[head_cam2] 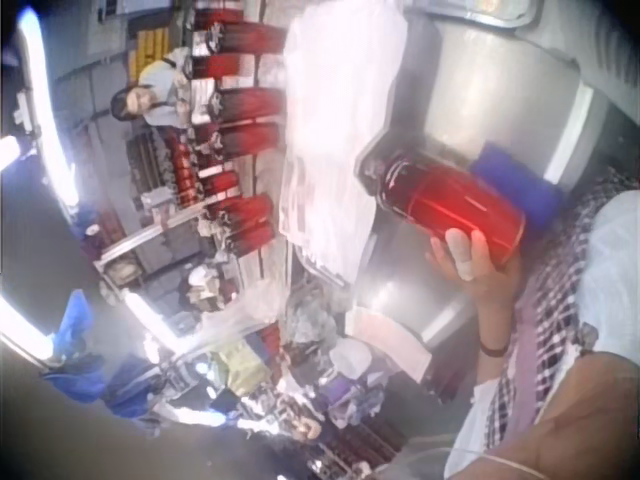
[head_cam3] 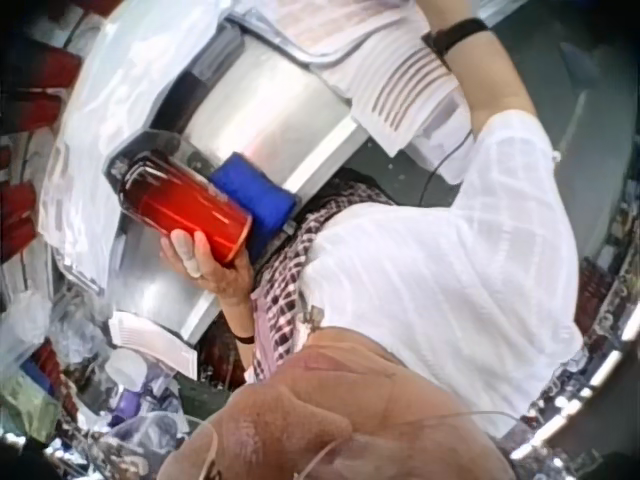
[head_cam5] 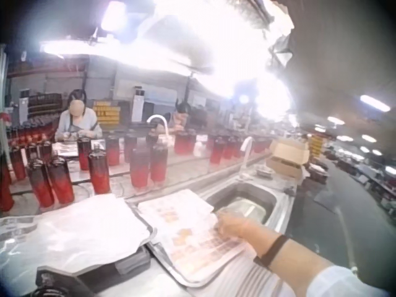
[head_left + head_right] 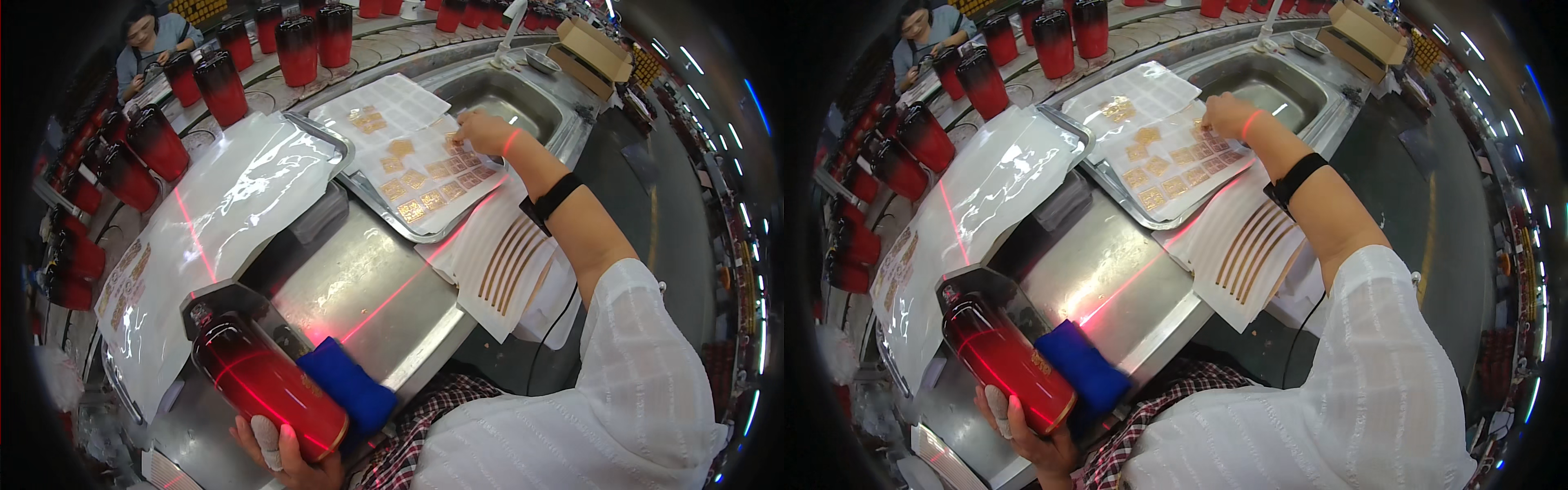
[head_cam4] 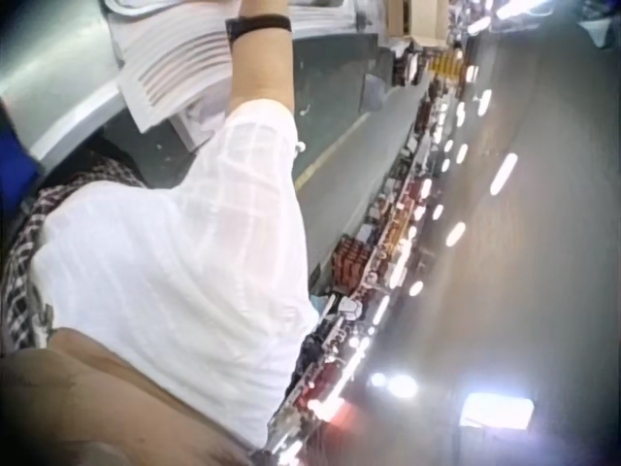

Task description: The person picks up a bottle from the conveyor, wipes it with a cloth, and places it on a stand. They apply two gold decals by hand, smoothing each with a cloth before placing the finished bottle on the floor.

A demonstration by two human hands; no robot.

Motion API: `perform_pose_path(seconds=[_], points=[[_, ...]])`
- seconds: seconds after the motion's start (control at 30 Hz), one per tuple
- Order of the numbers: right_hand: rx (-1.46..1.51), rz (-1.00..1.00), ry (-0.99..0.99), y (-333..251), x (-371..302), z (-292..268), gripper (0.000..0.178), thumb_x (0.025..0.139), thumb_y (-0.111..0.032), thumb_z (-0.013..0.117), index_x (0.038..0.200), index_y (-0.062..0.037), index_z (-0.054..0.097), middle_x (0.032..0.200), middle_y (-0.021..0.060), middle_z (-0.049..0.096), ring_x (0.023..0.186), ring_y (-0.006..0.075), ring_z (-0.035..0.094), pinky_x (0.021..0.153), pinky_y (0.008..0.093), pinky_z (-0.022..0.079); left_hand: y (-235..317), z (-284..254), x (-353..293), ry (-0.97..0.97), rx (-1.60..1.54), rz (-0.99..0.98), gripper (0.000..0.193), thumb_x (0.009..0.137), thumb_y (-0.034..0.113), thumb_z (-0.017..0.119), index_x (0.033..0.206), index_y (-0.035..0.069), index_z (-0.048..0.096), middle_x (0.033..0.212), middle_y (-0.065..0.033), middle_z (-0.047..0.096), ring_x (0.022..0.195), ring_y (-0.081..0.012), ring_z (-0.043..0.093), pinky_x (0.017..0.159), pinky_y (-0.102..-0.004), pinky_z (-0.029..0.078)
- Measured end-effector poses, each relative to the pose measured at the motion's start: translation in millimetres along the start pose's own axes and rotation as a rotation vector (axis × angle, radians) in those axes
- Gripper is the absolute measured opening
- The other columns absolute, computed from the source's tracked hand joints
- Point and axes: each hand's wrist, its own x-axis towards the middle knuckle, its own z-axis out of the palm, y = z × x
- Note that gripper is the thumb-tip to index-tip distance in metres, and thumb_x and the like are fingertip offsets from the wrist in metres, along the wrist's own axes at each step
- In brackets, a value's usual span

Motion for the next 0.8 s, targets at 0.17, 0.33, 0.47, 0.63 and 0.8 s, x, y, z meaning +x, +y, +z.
perform_pose_path(seconds=[0.17, 0.33, 0.47, 0.63, 0.8], points=[[-0.003, -0.03, 0.291, -6.2, 21.8, -3.8, 0.035, 0.081, -0.033, 0.065, 0.098, -0.0033, 0.073, 0.094, 0.0217, 0.067, 0.09, 0.039, 0.065, 0.085, 0.0421, 0.051, 0.5, -2.7, -3.1, -0.003, -0.055, -0.048, 0.057, 0.095, 0.034, 0.058, 0.139, 0.005, 0.036, 0.148, -0.0265, 0.033, 0.135, -0.0516, 0.031, 0.11, -0.06, 0.024], [0.065, 0.154, -0.025, 8.3, 35.9, -20.4, 0.033, 0.071, -0.035, 0.071, 0.083, -0.0049, 0.072, 0.087, 0.0185, 0.069, 0.082, 0.0344, 0.066, 0.074, 0.0413, 0.052, 1.6, -3.3, -3.3, -0.029, -0.036, -0.065, 0.058, 0.095, 0.034, 0.057, 0.139, 0.005, 0.036, 0.147, -0.0295, 0.032, 0.136, -0.0504, 0.031, 0.111, -0.058, 0.023], [0.042, 0.055, -0.05, 20.9, 37.1, -26.6, 0.03, 0.072, -0.033, 0.071, 0.083, -0.0047, 0.072, 0.086, 0.0183, 0.069, 0.082, 0.0335, 0.066, 0.073, 0.0405, 0.052, 0.7, -2.7, -1.9, -0.017, -0.045, -0.053, 0.058, 0.095, 0.035, 0.057, 0.139, 0.005, 0.036, 0.148, -0.0272, 0.032, 0.136, -0.0497, 0.031, 0.111, -0.0582, 0.022], [-0.125, -0.064, 0.146, -11.2, 48.2, -44.9, 0.024, 0.074, -0.027, 0.07, 0.079, -0.0036, 0.07, 0.08, 0.0171, 0.068, 0.076, 0.0313, 0.066, 0.069, 0.0399, 0.051, -5.0, -2.2, -3.1, -0.017, -0.034, -0.023, 0.056, 0.094, 0.034, 0.058, 0.138, 0.006, 0.038, 0.149, -0.0219, 0.034, 0.135, -0.0502, 0.031, 0.111, -0.0601, 0.022], [0.73, -0.092, 0.121, -132.8, 76.3, -91.0, 0.033, 0.077, -0.033, 0.067, 0.098, -0.0083, 0.071, 0.089, 0.0174, 0.07, 0.078, 0.034, 0.067, 0.075, 0.0399, 0.053, -9.5, -1.5, -6.6, -0.004, -0.036, -0.009, 0.054, 0.092, 0.034, 0.059, 0.135, 0.007, 0.04, 0.149, -0.02, 0.036, 0.135, -0.0504, 0.031, 0.11, -0.0653, 0.021]])
